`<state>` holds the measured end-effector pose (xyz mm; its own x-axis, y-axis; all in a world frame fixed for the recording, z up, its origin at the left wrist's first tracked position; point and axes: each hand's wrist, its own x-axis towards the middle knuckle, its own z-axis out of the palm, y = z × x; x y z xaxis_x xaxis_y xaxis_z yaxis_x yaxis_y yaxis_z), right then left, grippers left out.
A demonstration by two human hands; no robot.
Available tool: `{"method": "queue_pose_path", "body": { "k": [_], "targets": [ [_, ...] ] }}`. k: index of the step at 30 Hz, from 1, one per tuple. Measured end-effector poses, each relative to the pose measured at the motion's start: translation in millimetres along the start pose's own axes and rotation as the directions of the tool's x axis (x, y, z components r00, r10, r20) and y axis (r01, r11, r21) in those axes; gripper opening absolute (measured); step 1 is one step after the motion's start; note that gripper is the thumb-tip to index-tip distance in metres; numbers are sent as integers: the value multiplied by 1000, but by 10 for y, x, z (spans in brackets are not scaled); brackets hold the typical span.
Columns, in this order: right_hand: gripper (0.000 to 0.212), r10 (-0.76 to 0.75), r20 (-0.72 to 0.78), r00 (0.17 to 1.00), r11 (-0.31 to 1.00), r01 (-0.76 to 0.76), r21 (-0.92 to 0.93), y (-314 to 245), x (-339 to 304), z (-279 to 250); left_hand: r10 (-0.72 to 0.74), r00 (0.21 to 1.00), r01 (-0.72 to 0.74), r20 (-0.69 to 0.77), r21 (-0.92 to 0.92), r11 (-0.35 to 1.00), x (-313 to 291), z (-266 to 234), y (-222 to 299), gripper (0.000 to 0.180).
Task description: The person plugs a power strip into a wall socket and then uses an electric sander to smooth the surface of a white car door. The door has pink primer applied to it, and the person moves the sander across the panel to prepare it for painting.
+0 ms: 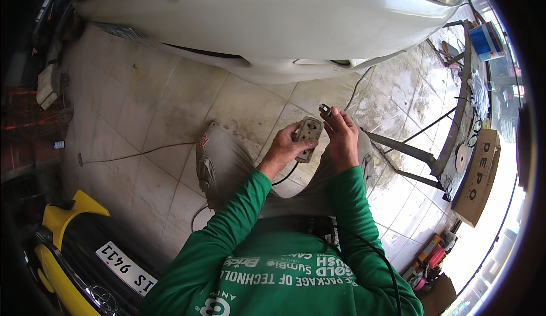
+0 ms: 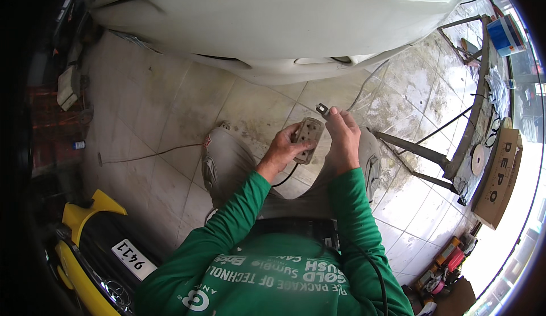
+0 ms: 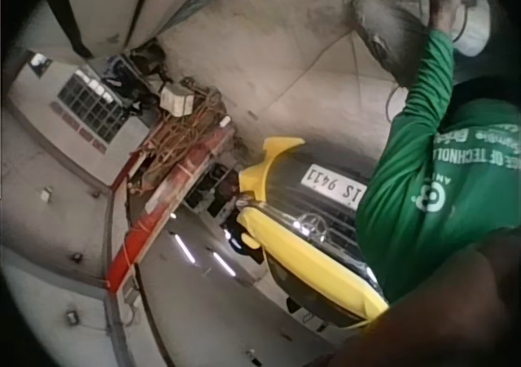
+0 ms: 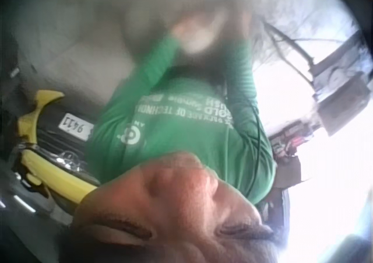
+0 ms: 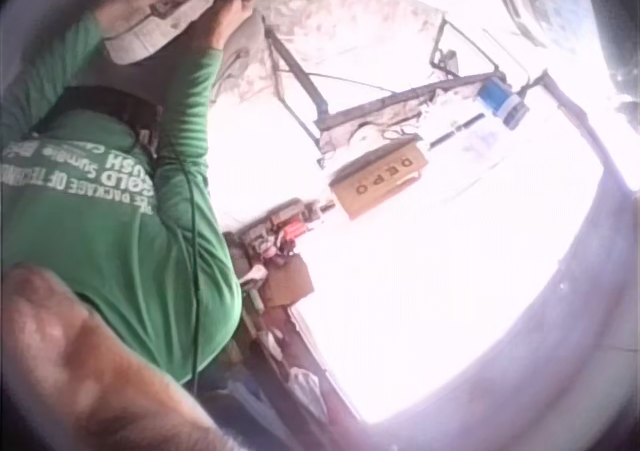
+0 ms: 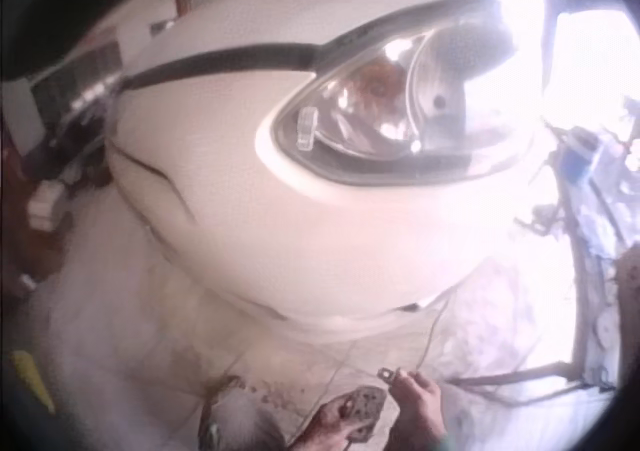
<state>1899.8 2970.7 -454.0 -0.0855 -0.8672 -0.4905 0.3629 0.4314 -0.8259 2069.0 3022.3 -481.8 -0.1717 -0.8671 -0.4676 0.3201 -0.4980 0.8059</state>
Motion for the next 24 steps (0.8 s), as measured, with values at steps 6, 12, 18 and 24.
{"method": "queue_pose_path", "body": {
  "k": [6, 12, 18, 24],
  "targets": [
    [19, -65, 38, 997, 997, 63, 54, -162, -48, -258, 67, 977, -119, -202, -260, 958, -5, 71, 214, 37],
    [27, -230, 74, 970, 964, 238, -117, 8, -214, -66, -25, 995, 76, 100, -540, 838, 5, 170, 53, 61],
    [23, -470, 128, 873, 746, 471, -471, 105, -182, -184, -12, 1000, 18, 15, -524, 851, 3, 283, 6, 52],
    [19, -572, 116, 812, 679, 548, -489, 114, -220, -211, 3, 1000, -14, -22, -538, 843, 25, 404, 75, 48]
  ]
}}
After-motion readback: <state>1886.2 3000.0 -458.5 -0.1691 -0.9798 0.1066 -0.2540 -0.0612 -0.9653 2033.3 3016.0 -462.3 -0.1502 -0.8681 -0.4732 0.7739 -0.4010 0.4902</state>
